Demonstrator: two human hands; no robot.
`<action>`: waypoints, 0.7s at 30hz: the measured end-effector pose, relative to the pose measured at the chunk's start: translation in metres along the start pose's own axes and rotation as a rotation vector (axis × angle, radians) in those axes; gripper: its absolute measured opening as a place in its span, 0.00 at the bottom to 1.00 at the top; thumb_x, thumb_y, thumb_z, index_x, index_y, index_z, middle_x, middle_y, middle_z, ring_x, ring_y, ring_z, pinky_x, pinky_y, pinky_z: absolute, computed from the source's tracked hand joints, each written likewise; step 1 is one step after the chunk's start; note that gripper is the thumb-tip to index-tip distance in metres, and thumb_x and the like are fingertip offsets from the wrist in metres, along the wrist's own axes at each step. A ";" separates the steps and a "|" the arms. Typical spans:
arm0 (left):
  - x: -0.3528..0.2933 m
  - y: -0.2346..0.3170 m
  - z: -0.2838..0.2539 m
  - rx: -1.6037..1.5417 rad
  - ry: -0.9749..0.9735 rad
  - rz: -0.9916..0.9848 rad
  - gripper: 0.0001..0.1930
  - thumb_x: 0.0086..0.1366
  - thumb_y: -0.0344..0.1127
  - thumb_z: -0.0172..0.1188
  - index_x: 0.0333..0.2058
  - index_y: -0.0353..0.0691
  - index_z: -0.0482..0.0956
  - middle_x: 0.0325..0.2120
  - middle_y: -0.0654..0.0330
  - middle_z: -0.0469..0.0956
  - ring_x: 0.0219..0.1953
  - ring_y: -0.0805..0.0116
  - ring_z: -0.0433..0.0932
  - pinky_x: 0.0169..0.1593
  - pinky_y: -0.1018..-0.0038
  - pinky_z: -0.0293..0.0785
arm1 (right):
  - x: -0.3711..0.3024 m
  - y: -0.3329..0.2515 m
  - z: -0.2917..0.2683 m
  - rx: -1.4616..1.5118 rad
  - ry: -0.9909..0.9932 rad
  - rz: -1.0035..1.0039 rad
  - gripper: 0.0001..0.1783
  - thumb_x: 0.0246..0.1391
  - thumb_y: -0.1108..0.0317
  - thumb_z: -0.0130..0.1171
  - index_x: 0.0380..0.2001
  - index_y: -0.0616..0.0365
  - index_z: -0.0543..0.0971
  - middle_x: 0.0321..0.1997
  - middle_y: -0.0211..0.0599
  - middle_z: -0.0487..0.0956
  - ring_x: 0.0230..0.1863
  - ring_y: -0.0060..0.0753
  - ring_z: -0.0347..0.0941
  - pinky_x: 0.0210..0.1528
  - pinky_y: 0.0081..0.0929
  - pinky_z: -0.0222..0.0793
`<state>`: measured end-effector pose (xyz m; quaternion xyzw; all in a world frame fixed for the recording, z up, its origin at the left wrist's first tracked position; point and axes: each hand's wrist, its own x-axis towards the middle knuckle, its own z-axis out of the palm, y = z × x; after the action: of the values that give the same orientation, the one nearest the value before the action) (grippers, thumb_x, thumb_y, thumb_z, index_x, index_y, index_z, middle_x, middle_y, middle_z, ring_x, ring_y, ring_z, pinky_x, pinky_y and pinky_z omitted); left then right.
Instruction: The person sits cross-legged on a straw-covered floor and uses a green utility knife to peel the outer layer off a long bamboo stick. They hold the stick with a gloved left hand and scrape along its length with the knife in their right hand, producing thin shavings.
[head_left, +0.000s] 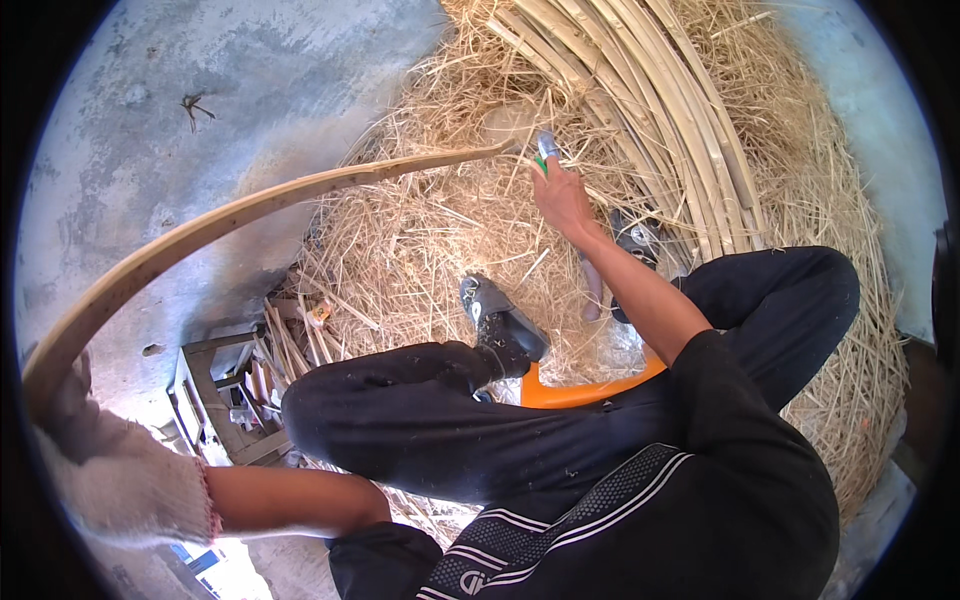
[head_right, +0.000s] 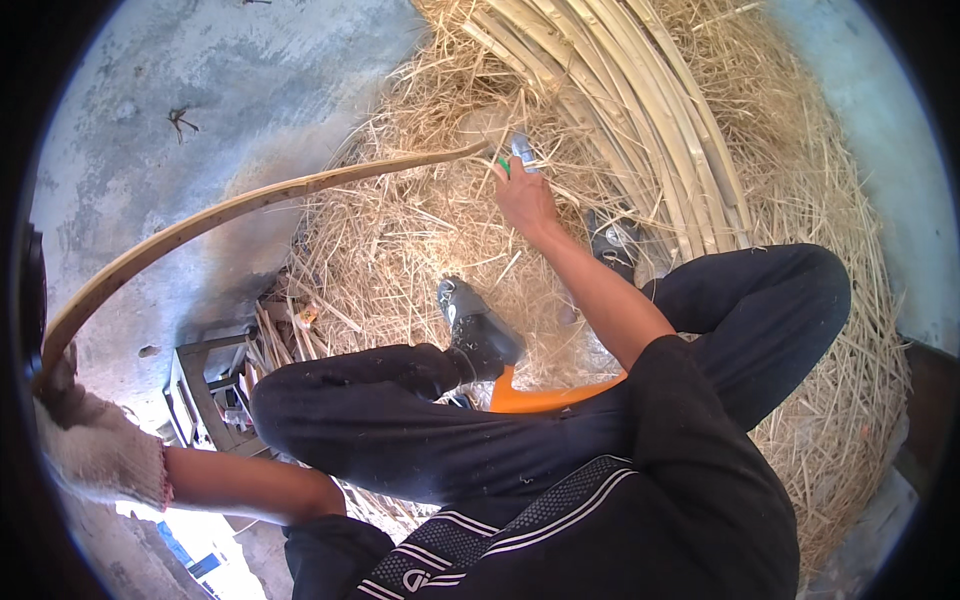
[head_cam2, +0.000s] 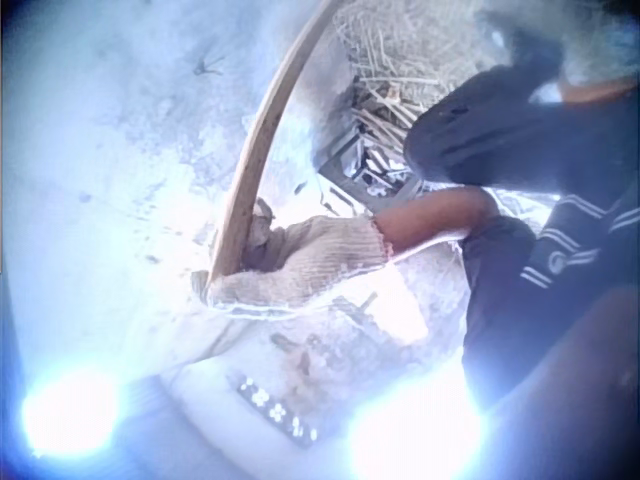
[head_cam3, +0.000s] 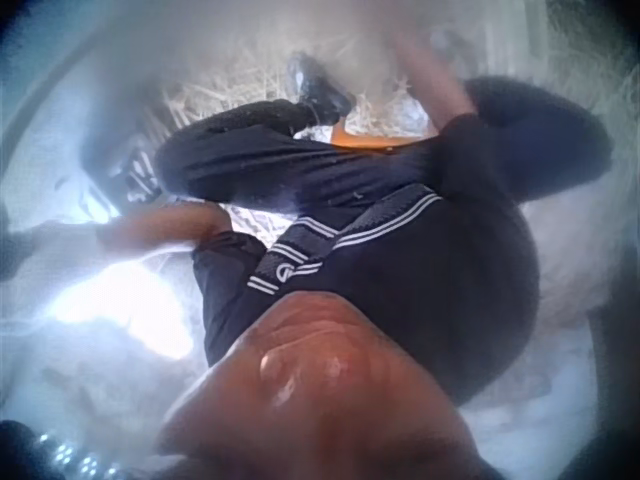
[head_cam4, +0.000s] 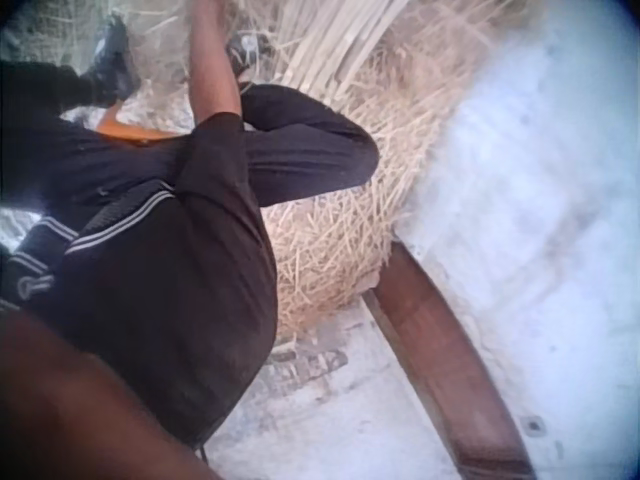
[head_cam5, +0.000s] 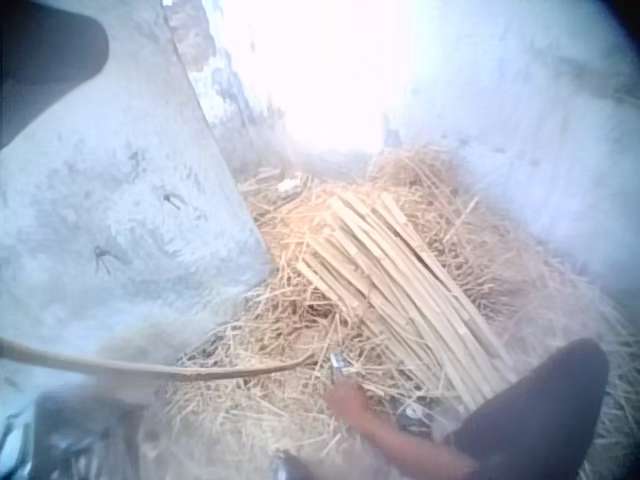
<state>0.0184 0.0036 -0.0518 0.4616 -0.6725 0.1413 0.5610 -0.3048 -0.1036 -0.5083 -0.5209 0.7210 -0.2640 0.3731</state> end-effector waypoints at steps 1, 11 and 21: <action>-0.002 -0.002 0.000 0.041 0.018 -0.013 0.17 0.69 0.36 0.51 0.40 0.24 0.81 0.35 0.46 0.84 0.33 0.58 0.86 0.49 0.63 0.83 | -0.003 -0.002 0.001 0.008 -0.013 0.022 0.25 0.66 0.51 0.47 0.49 0.64 0.74 0.40 0.68 0.79 0.46 0.67 0.77 0.51 0.55 0.69; -0.031 0.060 0.039 0.036 0.155 0.085 0.14 0.67 0.31 0.56 0.46 0.27 0.80 0.44 0.38 0.80 0.28 0.57 0.86 0.27 0.76 0.87 | -0.013 -0.095 -0.114 -0.038 0.087 -0.219 0.23 0.70 0.53 0.41 0.49 0.63 0.73 0.31 0.53 0.80 0.35 0.54 0.79 0.40 0.51 0.72; -0.094 0.169 0.041 -0.113 0.368 -0.278 0.14 0.63 0.33 0.62 0.41 0.25 0.80 0.35 0.45 0.81 0.14 0.66 0.78 0.14 0.80 0.74 | -0.294 -0.220 -0.163 0.345 0.052 -0.900 0.14 0.66 0.66 0.52 0.50 0.62 0.73 0.20 0.45 0.75 0.18 0.44 0.75 0.19 0.37 0.67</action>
<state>-0.1441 0.1079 -0.0937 0.4841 -0.4957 0.1065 0.7131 -0.2629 0.1036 -0.1668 -0.7048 0.3788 -0.5278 0.2848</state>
